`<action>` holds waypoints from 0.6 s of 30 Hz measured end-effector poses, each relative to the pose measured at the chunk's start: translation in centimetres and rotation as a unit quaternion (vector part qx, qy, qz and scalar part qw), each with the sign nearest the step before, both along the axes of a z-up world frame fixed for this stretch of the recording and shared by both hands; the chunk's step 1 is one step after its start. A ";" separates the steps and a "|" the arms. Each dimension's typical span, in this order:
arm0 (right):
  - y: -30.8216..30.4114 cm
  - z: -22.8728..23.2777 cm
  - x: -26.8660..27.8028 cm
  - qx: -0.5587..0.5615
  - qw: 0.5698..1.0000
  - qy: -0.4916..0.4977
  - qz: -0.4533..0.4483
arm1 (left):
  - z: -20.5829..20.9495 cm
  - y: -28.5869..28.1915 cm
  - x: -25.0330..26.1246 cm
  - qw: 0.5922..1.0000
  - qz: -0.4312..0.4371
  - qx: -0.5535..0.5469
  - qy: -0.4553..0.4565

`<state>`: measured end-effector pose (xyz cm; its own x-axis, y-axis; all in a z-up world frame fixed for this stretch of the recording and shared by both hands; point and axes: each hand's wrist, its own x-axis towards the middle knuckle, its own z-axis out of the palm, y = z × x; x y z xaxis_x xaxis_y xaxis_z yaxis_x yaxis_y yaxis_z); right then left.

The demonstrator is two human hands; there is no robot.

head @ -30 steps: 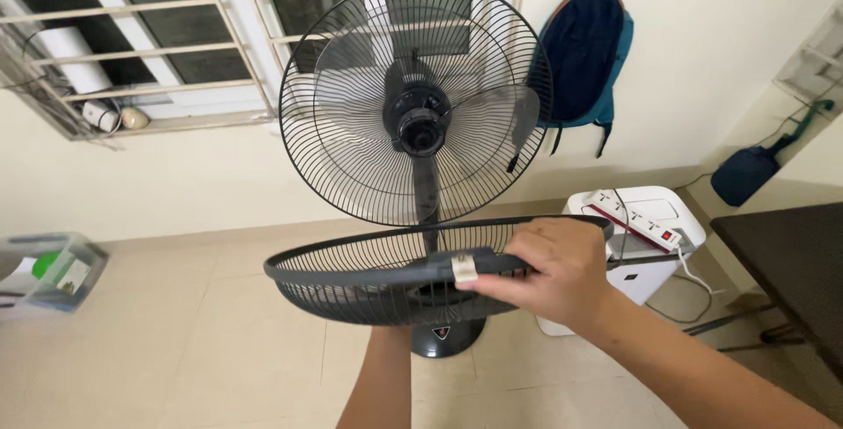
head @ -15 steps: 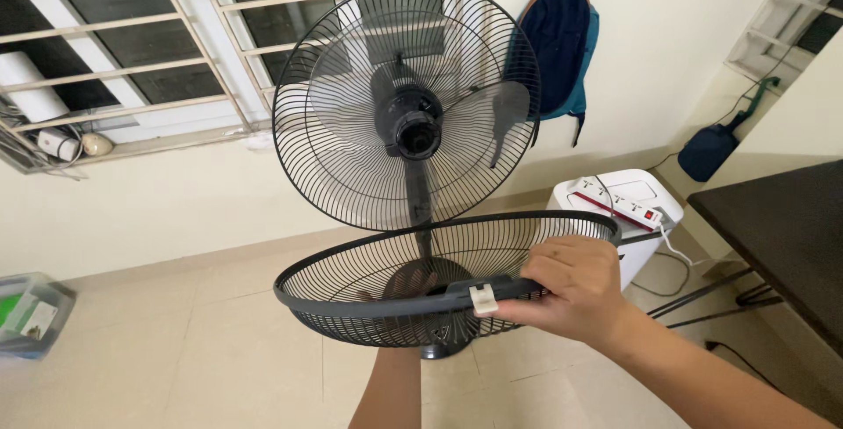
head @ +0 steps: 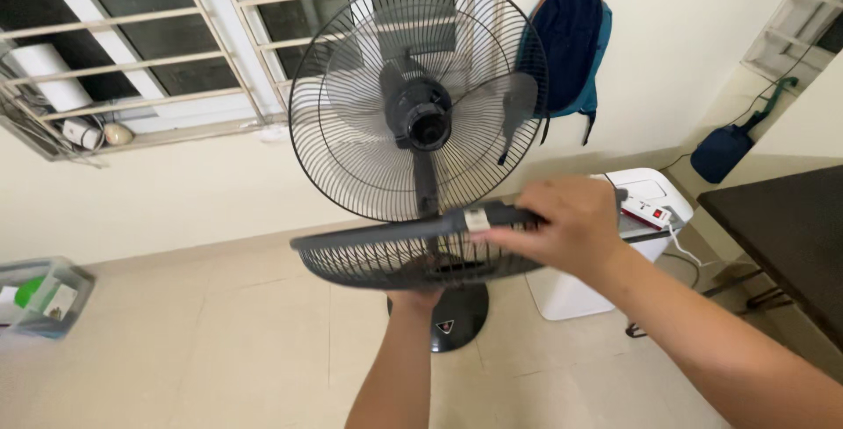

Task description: The person assembles a standing fan by attaching the front protective cage to the fan head, aligning and securing the clips, then plugging the power cord into a power strip and turning the fan on.

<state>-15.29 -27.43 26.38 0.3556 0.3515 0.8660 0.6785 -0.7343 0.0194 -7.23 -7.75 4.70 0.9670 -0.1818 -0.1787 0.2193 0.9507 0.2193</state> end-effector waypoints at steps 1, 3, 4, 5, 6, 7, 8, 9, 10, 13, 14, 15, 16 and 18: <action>-0.1 0.2 0.3 0.000 1.000 -0.002 -0.011 | 1.3 -0.3 -0.5 1.000 0.010 -0.006 0.001; -0.5 1.0 1.0 0.010 1.000 0.006 0.001 | 4.1 -0.6 -1.2 0.995 0.010 -0.048 -0.090; -0.6 1.2 1.3 0.015 1.000 0.008 0.006 | 5.3 -0.7 -1.4 0.987 0.011 -0.072 -0.146; -0.5 1.3 1.6 0.019 1.000 0.011 0.004 | 6.4 -0.5 -1.6 0.996 0.011 -0.042 -0.073; -0.5 1.3 1.7 0.022 1.000 0.015 0.000 | 7.3 -0.3 -1.9 1.000 0.010 -0.013 0.003; -0.6 1.4 2.0 0.025 0.999 0.019 -0.003 | 8.1 -0.3 -1.9 0.997 0.008 0.016 0.078; -0.6 1.4 2.3 0.016 1.000 0.008 -0.008 | 8.6 -0.3 -1.8 0.995 0.010 0.033 0.089; -0.6 1.5 2.7 0.007 1.000 -0.004 -0.014 | 9.0 -0.3 -1.7 0.994 0.012 0.049 0.099; -0.8 1.5 3.0 -0.003 1.000 -0.013 -0.020 | 9.0 -0.3 -1.7 0.991 0.013 0.065 0.112; -1.3 2.1 4.7 0.006 1.000 0.016 -0.021 | 8.6 -0.1 -0.5 0.991 -0.007 0.070 0.117; -1.4 2.3 5.3 0.017 0.999 0.025 -0.023 | 8.3 -0.2 0.0 0.989 0.015 0.061 0.132; -1.4 2.5 5.9 0.029 0.999 0.033 -0.025 | 8.1 -0.4 0.3 0.987 0.038 0.053 0.147; -1.5 2.4 6.1 0.039 0.998 0.041 -0.027 | 7.8 -0.5 0.5 0.984 0.060 0.044 0.161; -1.6 2.3 6.2 0.049 0.997 0.059 -0.025 | 7.7 -0.6 0.6 0.987 0.035 0.032 0.152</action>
